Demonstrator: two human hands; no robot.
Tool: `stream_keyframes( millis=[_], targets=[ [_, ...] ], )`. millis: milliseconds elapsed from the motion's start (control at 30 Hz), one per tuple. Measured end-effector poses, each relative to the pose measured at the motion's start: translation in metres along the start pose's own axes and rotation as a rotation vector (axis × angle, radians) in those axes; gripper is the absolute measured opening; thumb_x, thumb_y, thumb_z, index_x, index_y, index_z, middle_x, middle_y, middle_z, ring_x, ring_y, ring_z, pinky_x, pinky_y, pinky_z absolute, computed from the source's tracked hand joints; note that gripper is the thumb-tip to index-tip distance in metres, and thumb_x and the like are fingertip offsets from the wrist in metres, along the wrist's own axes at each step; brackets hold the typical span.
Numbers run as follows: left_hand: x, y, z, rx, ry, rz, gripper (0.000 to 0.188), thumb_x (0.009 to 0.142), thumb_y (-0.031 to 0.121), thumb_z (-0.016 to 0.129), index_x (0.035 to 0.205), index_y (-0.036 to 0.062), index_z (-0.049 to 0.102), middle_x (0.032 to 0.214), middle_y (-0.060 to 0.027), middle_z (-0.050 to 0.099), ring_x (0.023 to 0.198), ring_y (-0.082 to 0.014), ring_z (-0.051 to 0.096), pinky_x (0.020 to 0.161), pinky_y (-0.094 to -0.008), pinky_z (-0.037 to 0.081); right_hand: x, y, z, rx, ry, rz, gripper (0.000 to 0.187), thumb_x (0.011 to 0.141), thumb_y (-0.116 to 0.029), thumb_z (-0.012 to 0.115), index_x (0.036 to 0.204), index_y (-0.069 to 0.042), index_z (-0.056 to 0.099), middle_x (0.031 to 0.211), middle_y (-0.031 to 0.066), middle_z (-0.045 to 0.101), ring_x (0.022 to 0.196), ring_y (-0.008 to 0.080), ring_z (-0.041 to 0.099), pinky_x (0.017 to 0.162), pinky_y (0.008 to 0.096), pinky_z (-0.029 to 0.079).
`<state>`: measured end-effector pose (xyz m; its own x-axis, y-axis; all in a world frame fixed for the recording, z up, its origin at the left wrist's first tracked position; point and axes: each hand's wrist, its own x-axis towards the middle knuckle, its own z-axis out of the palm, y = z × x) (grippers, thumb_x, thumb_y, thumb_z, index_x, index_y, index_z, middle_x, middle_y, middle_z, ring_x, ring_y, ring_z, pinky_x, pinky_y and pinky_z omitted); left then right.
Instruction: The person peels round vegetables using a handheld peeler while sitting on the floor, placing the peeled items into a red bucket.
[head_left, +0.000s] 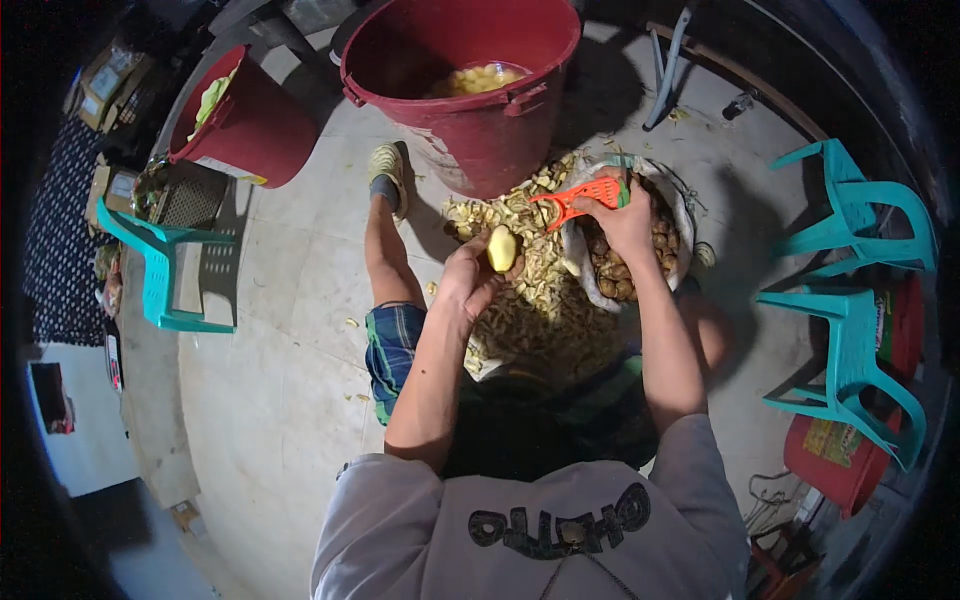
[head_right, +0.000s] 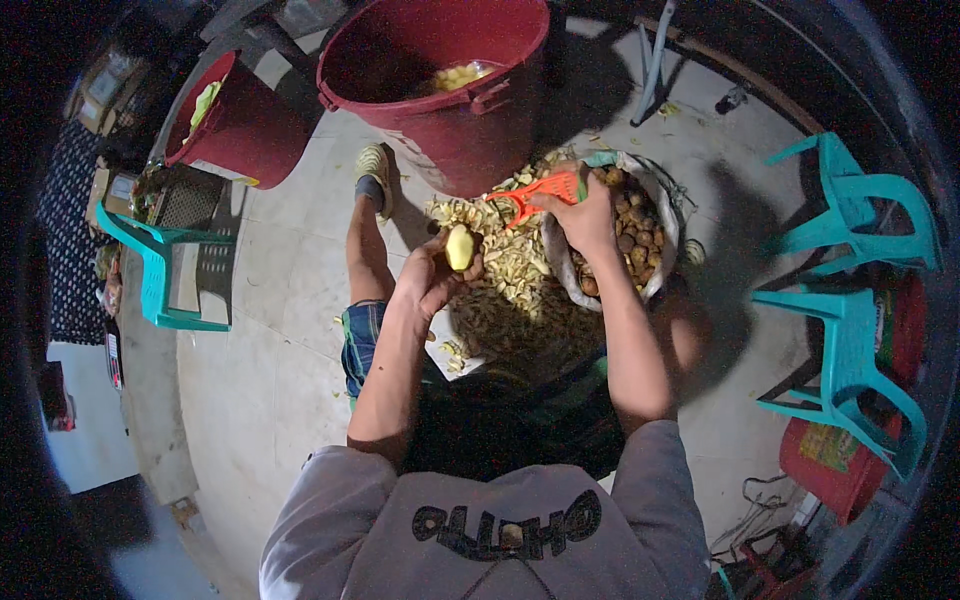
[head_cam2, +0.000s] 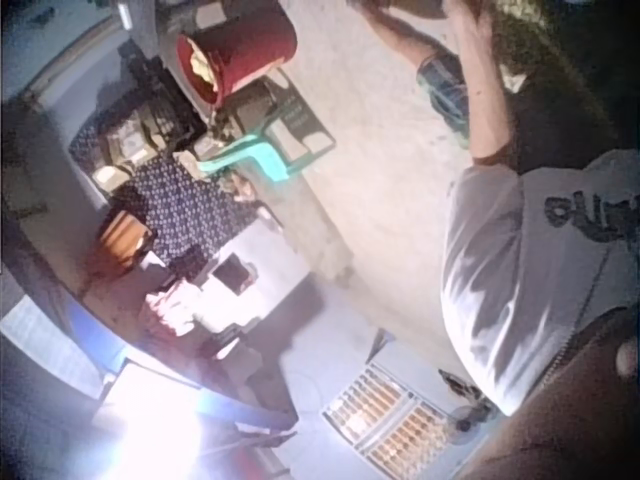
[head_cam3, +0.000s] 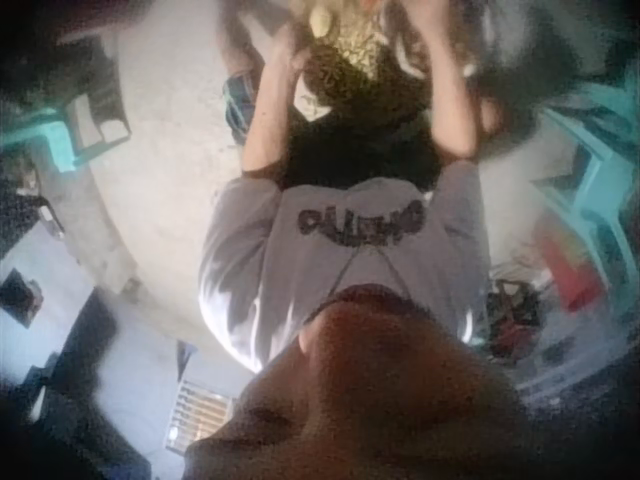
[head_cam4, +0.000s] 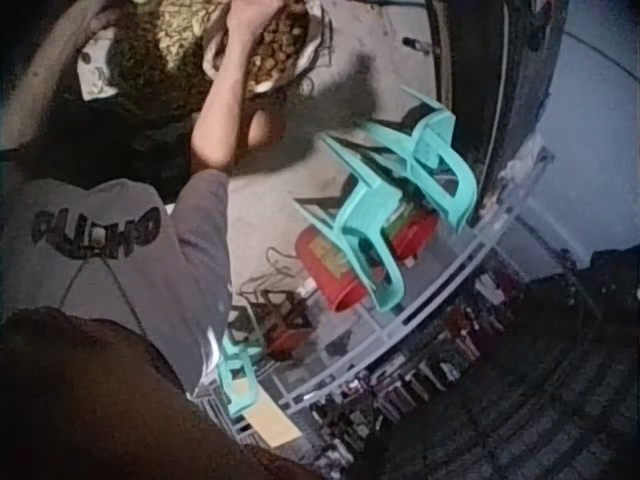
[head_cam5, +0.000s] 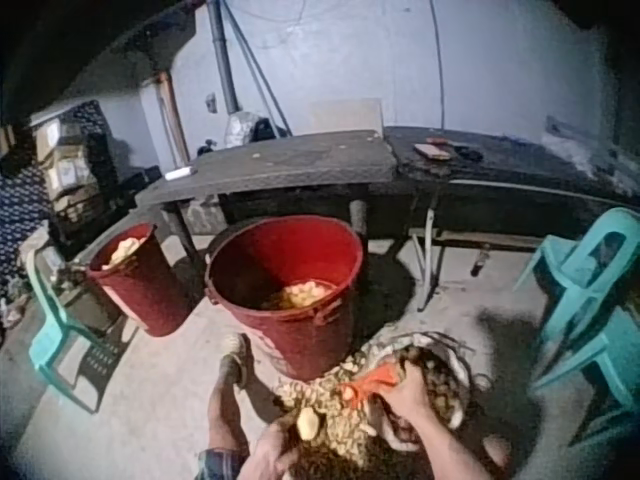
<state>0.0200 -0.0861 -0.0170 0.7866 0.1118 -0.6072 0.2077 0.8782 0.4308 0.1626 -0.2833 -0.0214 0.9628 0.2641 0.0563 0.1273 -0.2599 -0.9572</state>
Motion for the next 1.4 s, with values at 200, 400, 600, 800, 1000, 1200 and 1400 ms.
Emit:
stream_keyframes(
  millis=[200, 400, 600, 800, 1000, 1200, 1400],
  targets=[
    [0.006, -0.001, -0.011, -0.063, 0.006, 0.02, 0.027, 0.098, 0.018, 0.039, 0.119, 0.0011, 0.046, 0.114, -0.0139, 0.053, 0.105, -0.0291, 0.054, 0.09, -0.0463, 0.048, -0.023, -0.003, 0.016, 0.086, -0.175, -0.008, 0.055, 0.064, -0.024, 0.086, 0.107, -0.001, 0.059, 0.098, 0.01, 0.065, 0.091, 0.0181, 0.061, 0.084, 0.0334, 0.048],
    [-0.008, -0.001, -0.003, 0.092, -0.008, -0.005, 0.025, 0.094, 0.014, 0.048, 0.115, 0.0009, 0.051, 0.108, -0.0127, 0.059, 0.096, -0.0247, 0.059, 0.083, -0.0398, 0.05, -0.03, -0.036, 0.02, -0.096, -0.248, -0.135, 0.047, 0.071, -0.017, 0.08, 0.11, 0.0, 0.06, 0.104, 0.0112, 0.066, 0.096, 0.0195, 0.061, 0.089, 0.0356, 0.047],
    [-0.014, 0.001, -0.005, 0.162, -0.108, -0.046, 0.029, 0.094, 0.015, 0.048, 0.117, -0.0014, 0.051, 0.113, -0.0149, 0.06, 0.103, -0.0254, 0.06, 0.092, -0.0366, 0.05, 0.001, -0.016, -0.006, -0.054, -0.011, -0.011, 0.041, 0.073, -0.011, 0.078, 0.106, 0.001, 0.058, 0.096, 0.0122, 0.068, 0.089, 0.0181, 0.064, 0.083, 0.0335, 0.05],
    [-0.002, -0.001, 0.0, -0.031, 0.026, -0.019, 0.026, 0.095, 0.013, 0.043, 0.114, -0.0026, 0.051, 0.111, -0.0168, 0.059, 0.105, -0.0273, 0.057, 0.094, -0.0418, 0.047, -0.047, -0.032, 0.027, -0.11, -0.284, -0.271, 0.045, 0.068, -0.009, 0.081, 0.106, -0.005, 0.059, 0.093, 0.0071, 0.066, 0.089, 0.0156, 0.062, 0.082, 0.0321, 0.049],
    [0.008, 0.006, -0.026, 0.118, -0.345, -0.029, 0.027, 0.097, 0.018, 0.043, 0.114, -0.0018, 0.049, 0.101, -0.0119, 0.058, 0.09, -0.0228, 0.057, 0.076, -0.0361, 0.049, -0.016, -0.025, 0.0, 0.102, -0.156, -0.002, 0.046, 0.066, -0.008, 0.083, 0.105, -0.003, 0.059, 0.092, 0.0067, 0.067, 0.086, 0.0142, 0.062, 0.081, 0.031, 0.049],
    [0.029, -0.001, -0.015, 0.263, 0.04, -0.03, 0.035, 0.095, 0.028, 0.044, 0.118, 0.0018, 0.05, 0.107, -0.0123, 0.055, 0.095, -0.0237, 0.055, 0.082, -0.041, 0.046, -0.025, -0.018, 0.002, 0.026, -0.418, 0.046, 0.043, 0.067, -0.006, 0.082, 0.103, -0.001, 0.057, 0.09, 0.0032, 0.064, 0.082, 0.0099, 0.059, 0.076, 0.0282, 0.049],
    [0.102, -0.028, -0.177, 0.013, 0.279, -0.159, 0.018, 0.092, 0.025, 0.047, 0.091, 0.0089, 0.056, 0.075, -0.0086, 0.054, 0.067, -0.022, 0.052, 0.06, -0.0364, 0.042, -0.011, -0.039, -0.034, -0.074, -0.205, 0.159, 0.045, 0.068, -0.014, 0.082, 0.105, -0.003, 0.059, 0.095, 0.0113, 0.067, 0.09, 0.0188, 0.064, 0.081, 0.0344, 0.048]
  ],
)
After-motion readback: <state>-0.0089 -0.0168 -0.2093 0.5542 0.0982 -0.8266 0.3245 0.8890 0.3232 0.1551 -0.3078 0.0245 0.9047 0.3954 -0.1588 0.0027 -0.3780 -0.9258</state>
